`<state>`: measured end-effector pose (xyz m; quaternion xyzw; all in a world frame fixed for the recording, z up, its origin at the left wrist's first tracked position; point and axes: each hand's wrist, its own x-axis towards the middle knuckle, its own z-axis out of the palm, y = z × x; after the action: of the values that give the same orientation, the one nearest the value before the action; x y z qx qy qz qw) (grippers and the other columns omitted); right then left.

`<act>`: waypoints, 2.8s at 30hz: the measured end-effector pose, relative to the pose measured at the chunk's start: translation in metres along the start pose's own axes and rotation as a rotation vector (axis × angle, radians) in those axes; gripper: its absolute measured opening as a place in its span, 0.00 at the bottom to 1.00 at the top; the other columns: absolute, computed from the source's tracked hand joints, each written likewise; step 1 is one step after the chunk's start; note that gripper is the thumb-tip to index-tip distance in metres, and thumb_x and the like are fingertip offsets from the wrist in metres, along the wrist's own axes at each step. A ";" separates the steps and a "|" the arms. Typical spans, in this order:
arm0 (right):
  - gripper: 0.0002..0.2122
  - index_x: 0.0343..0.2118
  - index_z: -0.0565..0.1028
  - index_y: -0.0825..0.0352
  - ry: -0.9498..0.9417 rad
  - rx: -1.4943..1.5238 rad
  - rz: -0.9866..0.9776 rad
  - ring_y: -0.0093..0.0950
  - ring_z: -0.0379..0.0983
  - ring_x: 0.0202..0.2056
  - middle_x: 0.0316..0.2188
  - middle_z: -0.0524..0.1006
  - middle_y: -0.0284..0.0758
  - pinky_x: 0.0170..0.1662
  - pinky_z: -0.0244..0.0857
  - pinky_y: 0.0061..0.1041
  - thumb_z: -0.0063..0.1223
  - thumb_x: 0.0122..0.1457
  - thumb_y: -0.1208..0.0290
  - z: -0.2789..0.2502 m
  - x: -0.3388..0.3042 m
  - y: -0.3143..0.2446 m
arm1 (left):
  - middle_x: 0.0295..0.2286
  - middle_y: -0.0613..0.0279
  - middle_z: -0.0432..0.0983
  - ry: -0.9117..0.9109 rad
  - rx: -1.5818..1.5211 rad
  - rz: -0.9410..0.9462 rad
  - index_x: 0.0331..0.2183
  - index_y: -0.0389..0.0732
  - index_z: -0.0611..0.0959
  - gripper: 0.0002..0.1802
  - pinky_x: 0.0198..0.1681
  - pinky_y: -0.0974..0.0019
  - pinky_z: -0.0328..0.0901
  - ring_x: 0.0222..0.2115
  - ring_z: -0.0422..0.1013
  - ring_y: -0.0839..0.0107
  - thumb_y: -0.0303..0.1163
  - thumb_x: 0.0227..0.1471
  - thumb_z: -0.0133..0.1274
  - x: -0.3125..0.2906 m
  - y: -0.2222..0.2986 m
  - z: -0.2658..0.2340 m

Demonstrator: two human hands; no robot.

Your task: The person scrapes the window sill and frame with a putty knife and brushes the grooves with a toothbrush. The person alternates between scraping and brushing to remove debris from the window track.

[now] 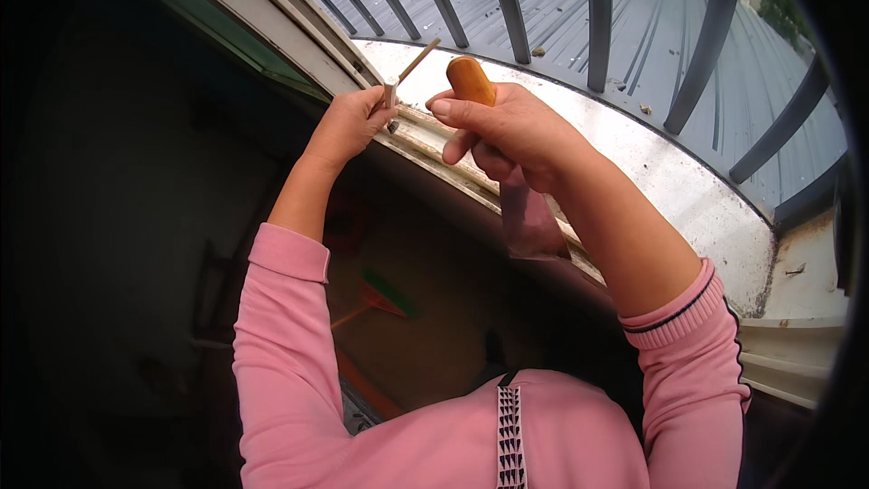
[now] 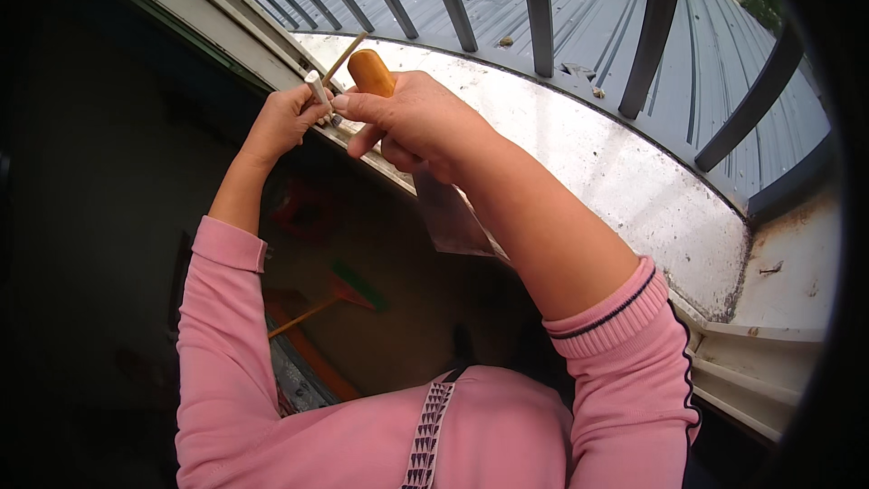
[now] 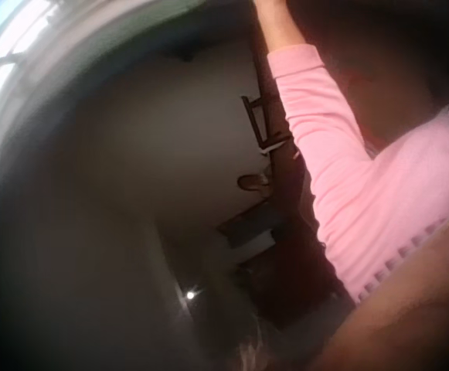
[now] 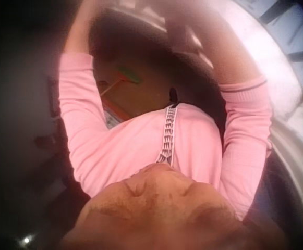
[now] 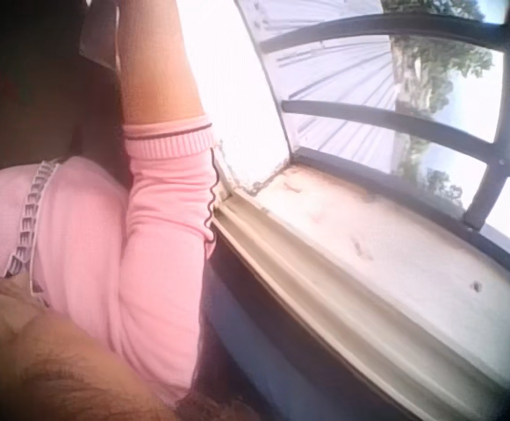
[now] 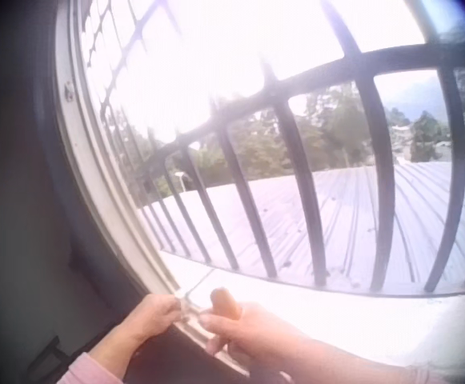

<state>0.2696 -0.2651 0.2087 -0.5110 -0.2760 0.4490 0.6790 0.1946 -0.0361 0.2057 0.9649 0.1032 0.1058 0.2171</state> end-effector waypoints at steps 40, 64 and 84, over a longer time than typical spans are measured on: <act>0.11 0.39 0.72 0.71 0.325 0.234 -0.061 0.11 0.61 0.15 0.17 0.71 0.28 0.19 0.52 0.09 0.52 0.52 0.74 -0.074 -0.206 0.082 | 0.19 0.50 0.68 0.083 0.344 0.266 0.22 0.37 0.69 0.06 0.19 0.57 0.64 0.18 0.69 0.53 0.25 0.44 0.50 -0.074 0.117 0.106; 0.08 0.32 0.77 0.69 0.418 -0.046 -0.651 0.13 0.66 0.27 0.25 0.74 0.27 0.32 0.61 0.12 0.49 0.50 0.84 -0.006 -0.130 0.044 | 0.33 0.45 0.73 0.490 -0.049 0.493 0.34 0.34 0.72 0.13 0.30 0.62 0.71 0.29 0.73 0.53 0.17 0.41 0.52 -0.154 0.090 0.062; 0.08 0.34 0.70 0.67 0.482 0.223 -0.263 0.13 0.48 0.10 0.11 0.57 0.22 0.13 0.41 0.16 0.47 0.49 0.78 -0.044 -0.024 0.047 | 0.27 0.52 0.75 0.337 -0.216 -0.285 0.30 0.36 0.75 0.05 0.30 0.63 0.67 0.28 0.72 0.57 0.20 0.45 0.50 -0.319 -0.052 0.143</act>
<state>0.2800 -0.3030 0.1526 -0.4849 -0.1198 0.2505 0.8293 -0.0829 -0.1250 0.0060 0.8806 0.2612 0.2438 0.3113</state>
